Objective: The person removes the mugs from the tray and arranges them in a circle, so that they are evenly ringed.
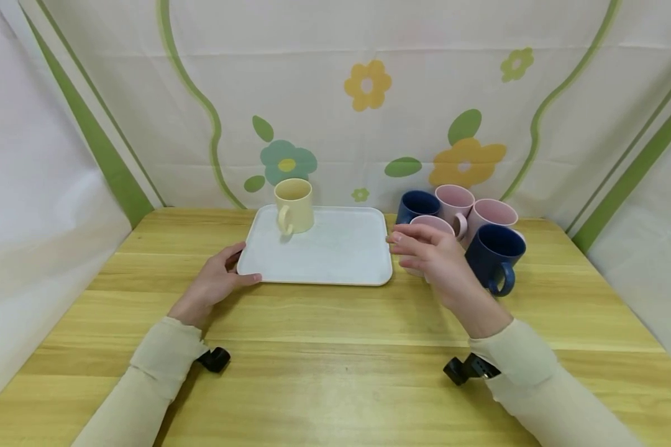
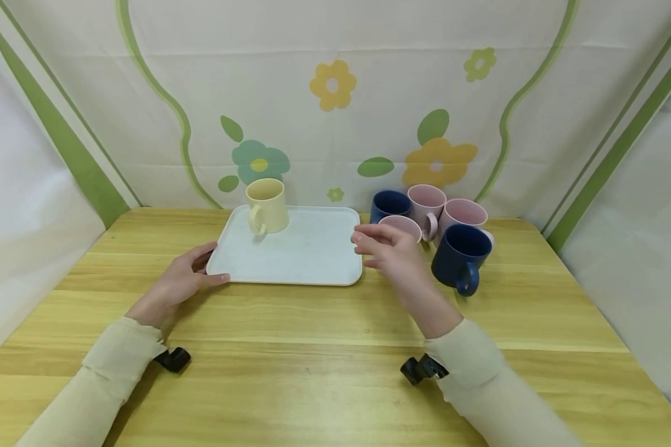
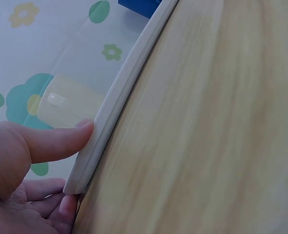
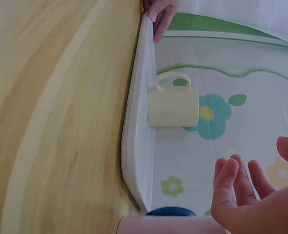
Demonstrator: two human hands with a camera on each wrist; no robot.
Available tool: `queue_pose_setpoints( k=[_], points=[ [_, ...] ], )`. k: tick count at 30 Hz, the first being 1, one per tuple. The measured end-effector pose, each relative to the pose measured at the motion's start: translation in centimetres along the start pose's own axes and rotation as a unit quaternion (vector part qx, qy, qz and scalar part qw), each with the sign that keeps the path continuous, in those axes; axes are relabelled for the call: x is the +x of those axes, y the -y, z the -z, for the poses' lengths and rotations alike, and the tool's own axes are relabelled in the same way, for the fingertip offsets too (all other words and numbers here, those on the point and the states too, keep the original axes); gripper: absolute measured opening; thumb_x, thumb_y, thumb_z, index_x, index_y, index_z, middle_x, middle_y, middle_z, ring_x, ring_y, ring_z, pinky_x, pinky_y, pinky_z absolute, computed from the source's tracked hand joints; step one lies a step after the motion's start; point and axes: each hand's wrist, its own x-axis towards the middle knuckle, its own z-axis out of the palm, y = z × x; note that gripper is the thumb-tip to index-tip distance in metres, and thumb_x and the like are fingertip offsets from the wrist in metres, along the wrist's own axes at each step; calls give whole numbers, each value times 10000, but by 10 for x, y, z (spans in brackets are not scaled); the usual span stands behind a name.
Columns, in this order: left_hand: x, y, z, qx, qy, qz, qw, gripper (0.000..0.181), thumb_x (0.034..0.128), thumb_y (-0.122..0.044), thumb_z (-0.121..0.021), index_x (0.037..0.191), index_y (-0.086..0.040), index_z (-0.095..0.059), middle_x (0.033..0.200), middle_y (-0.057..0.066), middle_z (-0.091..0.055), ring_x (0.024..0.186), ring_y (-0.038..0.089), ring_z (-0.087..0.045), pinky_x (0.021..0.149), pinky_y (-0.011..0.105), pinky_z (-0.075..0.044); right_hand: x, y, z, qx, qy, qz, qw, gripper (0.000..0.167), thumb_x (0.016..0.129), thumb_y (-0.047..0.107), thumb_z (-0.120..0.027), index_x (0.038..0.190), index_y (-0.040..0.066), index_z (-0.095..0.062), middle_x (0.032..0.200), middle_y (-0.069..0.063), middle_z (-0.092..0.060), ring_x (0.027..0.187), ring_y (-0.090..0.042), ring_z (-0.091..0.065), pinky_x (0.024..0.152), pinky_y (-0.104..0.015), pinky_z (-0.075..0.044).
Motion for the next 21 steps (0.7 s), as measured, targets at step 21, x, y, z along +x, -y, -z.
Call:
queue_pose_setpoints(
  k=[21],
  points=[
    [1,0,0,14,-19,-3,10000,1023,970,-209,-794,1715,-62,-109,1765,233,-188,1621,438,-235,1304,577,-274,63,-12,-82,329,829,-70,9960,425,1043,180,-692,1449,83,-616,1453,-190,-665,1389,-412,-600,1160,-582,-495]
  ],
)
